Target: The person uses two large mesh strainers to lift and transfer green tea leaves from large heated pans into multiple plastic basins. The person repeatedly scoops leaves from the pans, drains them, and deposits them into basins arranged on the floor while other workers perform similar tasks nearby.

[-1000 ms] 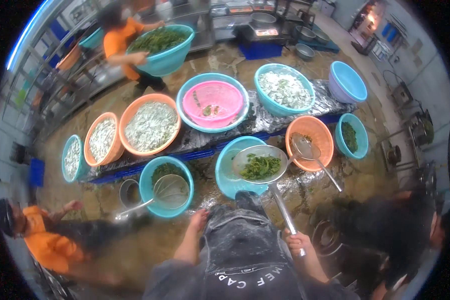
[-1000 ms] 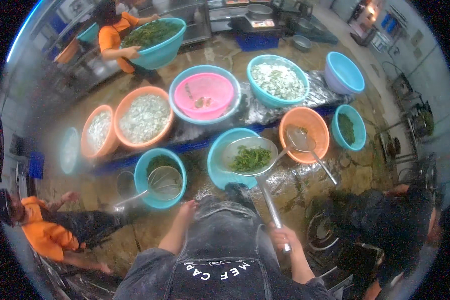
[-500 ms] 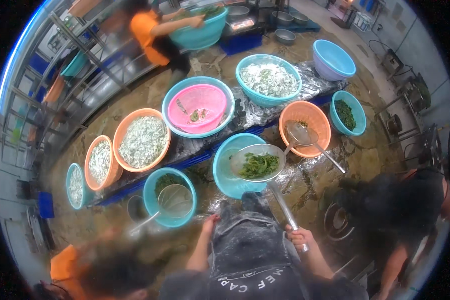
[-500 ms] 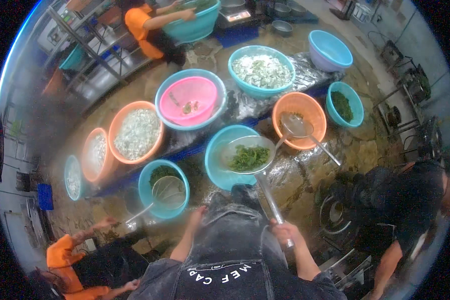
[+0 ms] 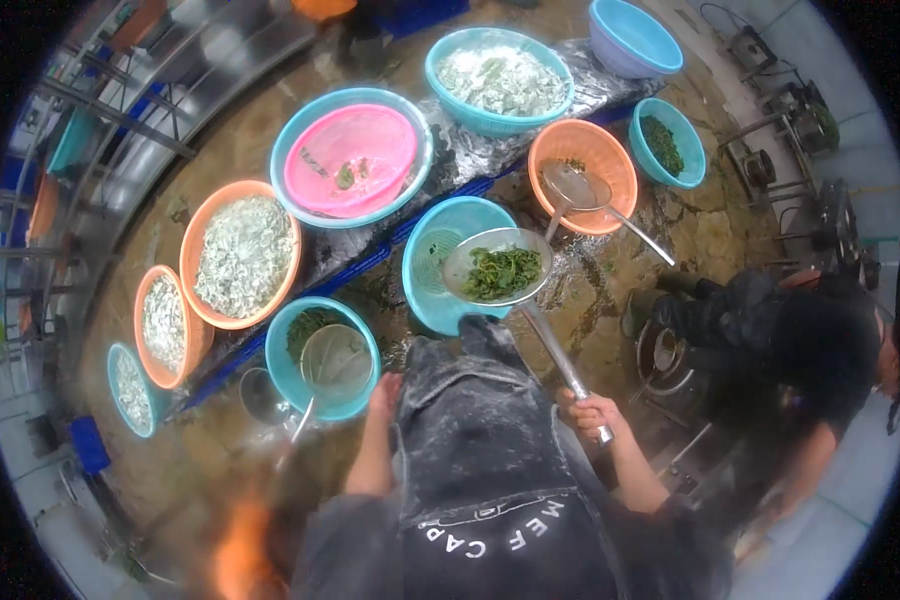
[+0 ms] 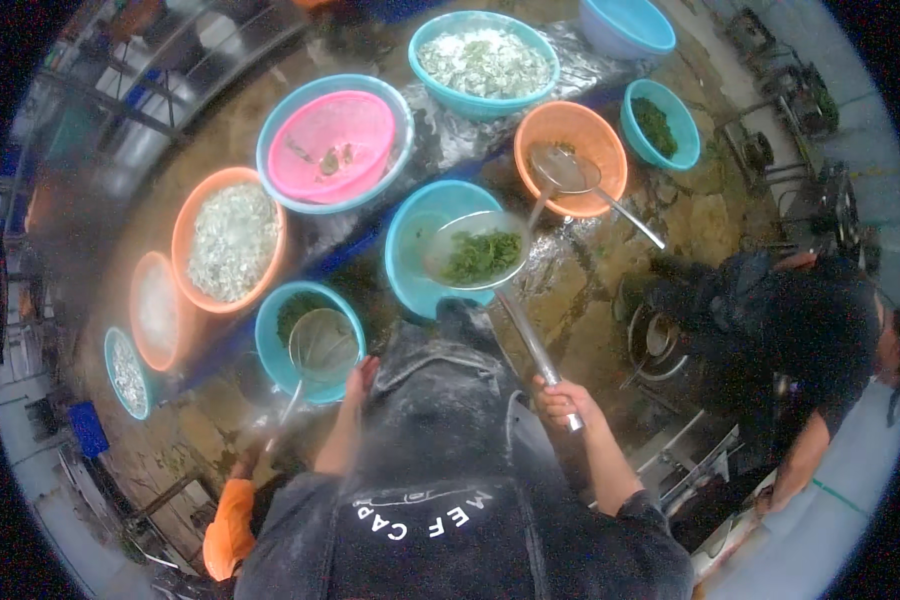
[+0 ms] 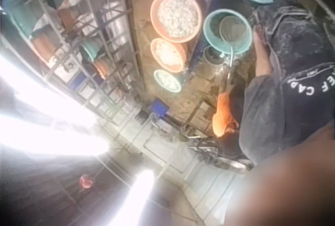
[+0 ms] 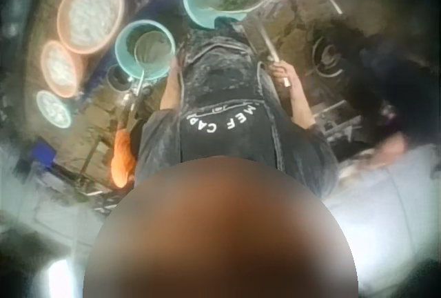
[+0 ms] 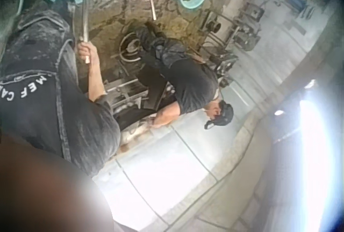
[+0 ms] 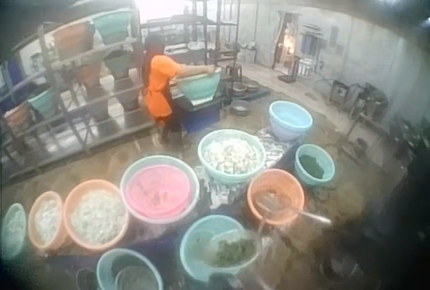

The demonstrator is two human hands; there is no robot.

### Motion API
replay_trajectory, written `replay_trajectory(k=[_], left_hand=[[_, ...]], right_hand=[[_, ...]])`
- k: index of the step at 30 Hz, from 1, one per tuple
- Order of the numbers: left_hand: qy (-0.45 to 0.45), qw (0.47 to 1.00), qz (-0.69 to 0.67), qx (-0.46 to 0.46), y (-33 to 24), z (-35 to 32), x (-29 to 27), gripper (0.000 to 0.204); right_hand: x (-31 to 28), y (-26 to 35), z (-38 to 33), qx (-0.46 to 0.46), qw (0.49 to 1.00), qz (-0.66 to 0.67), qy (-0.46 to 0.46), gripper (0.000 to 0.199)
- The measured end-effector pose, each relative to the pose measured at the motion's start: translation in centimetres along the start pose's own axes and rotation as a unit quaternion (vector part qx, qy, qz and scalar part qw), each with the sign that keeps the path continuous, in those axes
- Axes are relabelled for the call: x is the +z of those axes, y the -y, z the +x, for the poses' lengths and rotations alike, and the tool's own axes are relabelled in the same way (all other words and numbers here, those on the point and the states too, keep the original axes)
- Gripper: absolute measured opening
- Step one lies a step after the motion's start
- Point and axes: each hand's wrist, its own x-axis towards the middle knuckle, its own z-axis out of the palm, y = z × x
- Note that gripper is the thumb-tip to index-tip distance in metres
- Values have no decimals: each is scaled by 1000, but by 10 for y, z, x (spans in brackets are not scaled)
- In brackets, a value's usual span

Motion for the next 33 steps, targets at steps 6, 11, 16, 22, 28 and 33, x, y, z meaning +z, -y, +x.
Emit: replay_trajectory(k=[6,11,16,22,28,33], left_hand=[[20,988,149,-20,-97,-10,8,44],[50,986,161,-2,-134,24,0,46],[61,983,170,22,-153,41,-6,36],[39,960,272,44,-118,61,-5,32],[154,866,449,157,-107,173,-38,29],[119,928,333,118,-151,138,19,24]], right_hand=[[-2,-14,26,-28,998,37,-36,18],[-6,-24,50,-39,995,75,-54,21],[-17,-39,66,-54,993,98,-24,21],[17,-43,78,-111,988,94,-52,21],[-1,-72,102,-212,959,67,-178,26],[15,-81,100,-237,947,14,-217,27]])
